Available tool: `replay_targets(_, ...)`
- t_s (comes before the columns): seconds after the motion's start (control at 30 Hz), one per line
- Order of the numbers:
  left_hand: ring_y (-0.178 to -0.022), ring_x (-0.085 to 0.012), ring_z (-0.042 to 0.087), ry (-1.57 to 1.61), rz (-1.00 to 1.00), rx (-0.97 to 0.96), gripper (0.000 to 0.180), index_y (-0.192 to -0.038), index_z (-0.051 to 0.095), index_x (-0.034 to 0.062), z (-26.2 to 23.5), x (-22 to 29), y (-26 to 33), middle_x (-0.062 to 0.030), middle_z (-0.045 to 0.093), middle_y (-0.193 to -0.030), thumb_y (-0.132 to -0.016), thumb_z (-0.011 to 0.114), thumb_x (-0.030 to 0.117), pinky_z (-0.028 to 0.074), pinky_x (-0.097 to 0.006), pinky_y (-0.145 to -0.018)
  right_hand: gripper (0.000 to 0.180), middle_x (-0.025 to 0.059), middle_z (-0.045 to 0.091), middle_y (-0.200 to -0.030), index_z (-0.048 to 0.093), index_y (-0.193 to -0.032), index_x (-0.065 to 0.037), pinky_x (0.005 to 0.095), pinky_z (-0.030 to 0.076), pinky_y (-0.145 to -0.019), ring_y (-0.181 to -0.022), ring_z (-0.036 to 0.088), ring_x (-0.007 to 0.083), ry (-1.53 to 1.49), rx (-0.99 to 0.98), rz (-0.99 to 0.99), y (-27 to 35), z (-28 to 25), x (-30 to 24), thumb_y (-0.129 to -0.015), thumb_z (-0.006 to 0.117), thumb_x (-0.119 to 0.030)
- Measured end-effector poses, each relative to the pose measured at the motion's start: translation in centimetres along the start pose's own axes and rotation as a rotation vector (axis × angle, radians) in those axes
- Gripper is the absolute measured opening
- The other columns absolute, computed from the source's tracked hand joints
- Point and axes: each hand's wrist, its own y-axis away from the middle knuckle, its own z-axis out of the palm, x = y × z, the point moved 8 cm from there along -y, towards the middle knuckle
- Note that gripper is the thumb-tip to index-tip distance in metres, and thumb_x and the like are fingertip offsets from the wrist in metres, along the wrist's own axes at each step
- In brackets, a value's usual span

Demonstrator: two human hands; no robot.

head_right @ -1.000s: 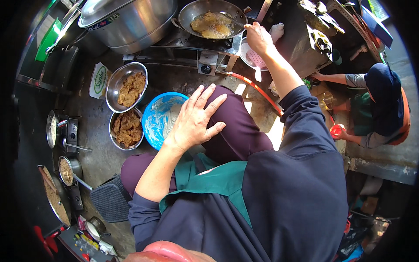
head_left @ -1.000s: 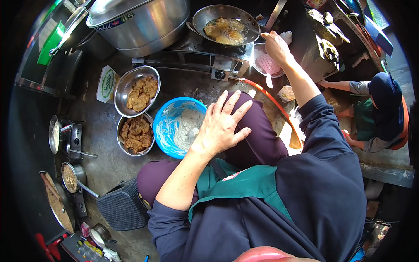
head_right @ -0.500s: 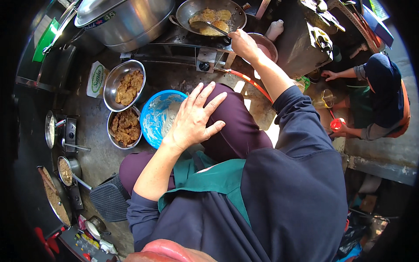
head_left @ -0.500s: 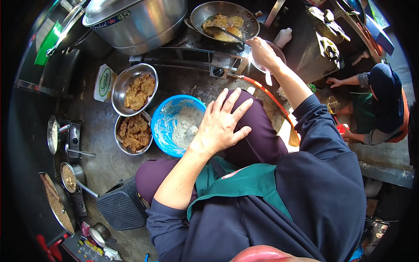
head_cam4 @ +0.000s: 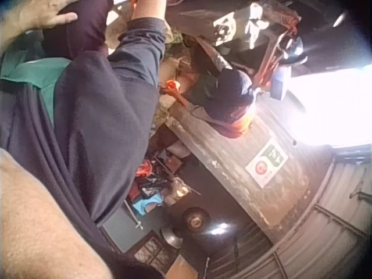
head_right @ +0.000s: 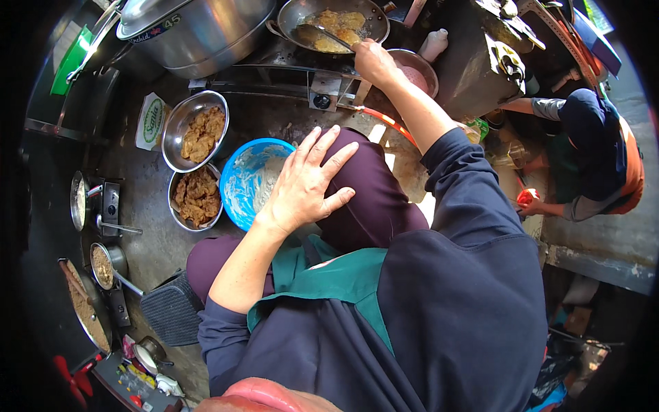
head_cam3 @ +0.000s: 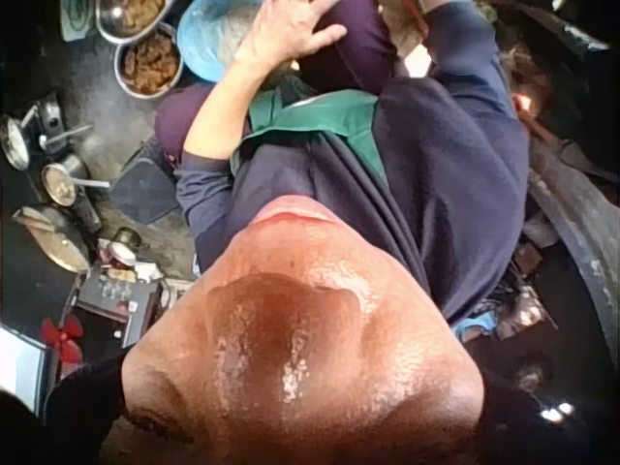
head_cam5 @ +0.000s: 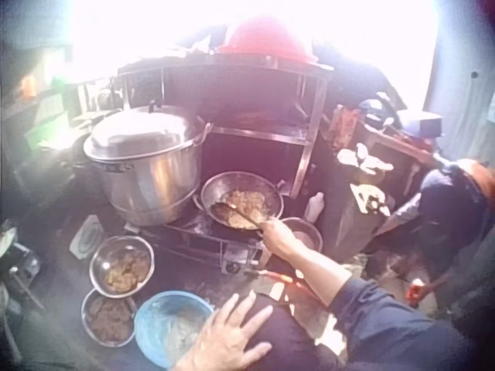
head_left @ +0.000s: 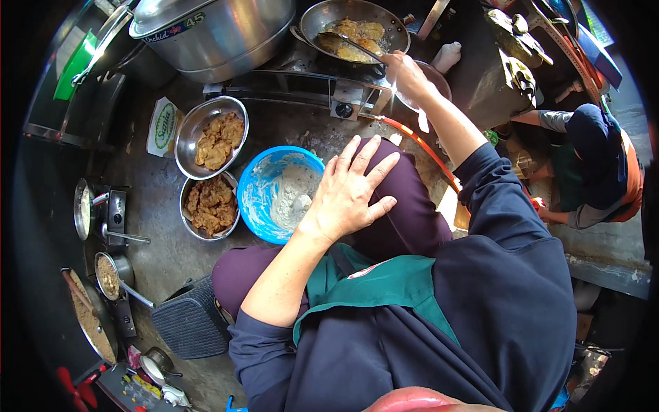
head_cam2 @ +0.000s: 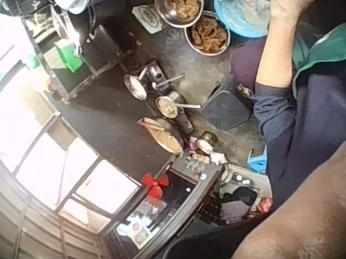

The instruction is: The person stirs batter in a bowl using a spoon and turns frying food in a pan using a spatula.

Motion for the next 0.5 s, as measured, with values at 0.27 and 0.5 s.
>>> replay_targets(0.27, -0.132, -0.0383, 0.031, -0.004, -0.003, -0.009, 0.065, -0.137, 0.044, 0.0212, 0.2, 0.0, -0.1, -0.0124, 0.033, -0.145, -0.078, 0.066, 0.041, 0.033, -0.048, -0.104, 0.038, 0.0209, 0.063, -0.101, 0.065, -0.110, -0.005, 0.0393, 0.048, -0.088, -0.098, 0.061, 0.0330, -0.021, -0.014, -0.015, -0.2, -0.5, 0.7, -0.074, 0.052, -0.002)
replay_targets(0.5, -0.132, -0.0383, 0.031, -0.005, -0.009, 0.001, 0.065, -0.136, 0.044, 0.0206, -0.3, -0.3, 0.6, -0.0123, 0.033, -0.145, -0.079, 0.065, 0.042, 0.034, -0.048, -0.104, 0.038, 0.0194, 0.062, -0.103, 0.066, -0.109, -0.006, 0.0385, 0.047, -0.089, -0.102, 0.059, 0.0329, 0.058, -0.022, 0.026, 2.6, -4.0, 1.2, -0.076, 0.049, 0.000)
